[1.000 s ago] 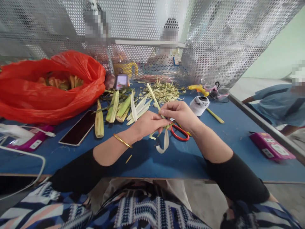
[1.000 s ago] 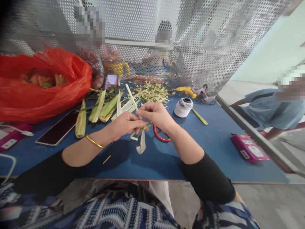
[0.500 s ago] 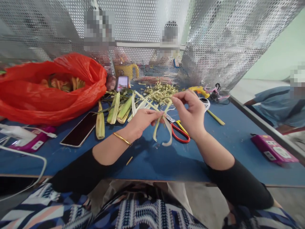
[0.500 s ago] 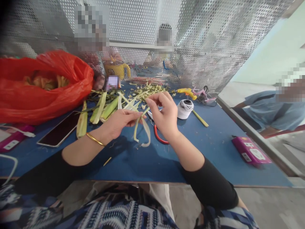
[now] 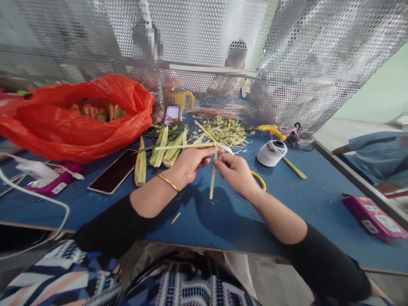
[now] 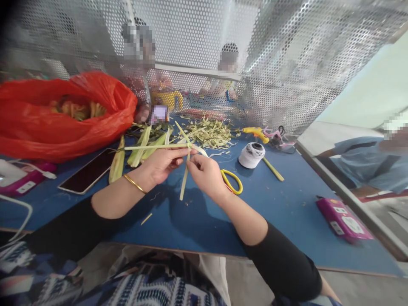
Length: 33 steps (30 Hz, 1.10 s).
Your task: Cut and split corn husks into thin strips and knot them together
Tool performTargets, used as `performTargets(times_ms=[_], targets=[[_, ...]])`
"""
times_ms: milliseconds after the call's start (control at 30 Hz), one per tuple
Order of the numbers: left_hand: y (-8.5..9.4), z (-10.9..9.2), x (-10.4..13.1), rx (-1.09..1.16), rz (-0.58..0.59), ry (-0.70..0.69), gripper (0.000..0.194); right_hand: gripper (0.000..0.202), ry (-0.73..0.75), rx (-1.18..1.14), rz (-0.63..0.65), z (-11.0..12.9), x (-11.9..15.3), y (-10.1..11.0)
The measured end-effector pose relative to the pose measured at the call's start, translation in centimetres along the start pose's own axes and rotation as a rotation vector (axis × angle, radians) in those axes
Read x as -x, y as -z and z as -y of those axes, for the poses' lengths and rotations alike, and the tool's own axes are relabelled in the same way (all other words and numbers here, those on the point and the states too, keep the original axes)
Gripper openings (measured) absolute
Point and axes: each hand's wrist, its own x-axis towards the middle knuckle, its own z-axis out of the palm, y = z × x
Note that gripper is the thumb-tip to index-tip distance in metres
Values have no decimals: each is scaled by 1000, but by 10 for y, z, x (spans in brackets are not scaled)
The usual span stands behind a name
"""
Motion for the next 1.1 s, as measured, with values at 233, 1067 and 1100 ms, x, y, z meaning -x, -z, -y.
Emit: performTargets(times_ms=[233,1067,1100], targets=[[-3,3,1,60,-57,-8,11,21,46,37,-1,4,4,6],[5,-11,-3,-9,-16,71,7,23,298,274,-334,13,11,15],[6,-11,-3,-9,-10,87,6,19,290,275,-394,12,9,17]])
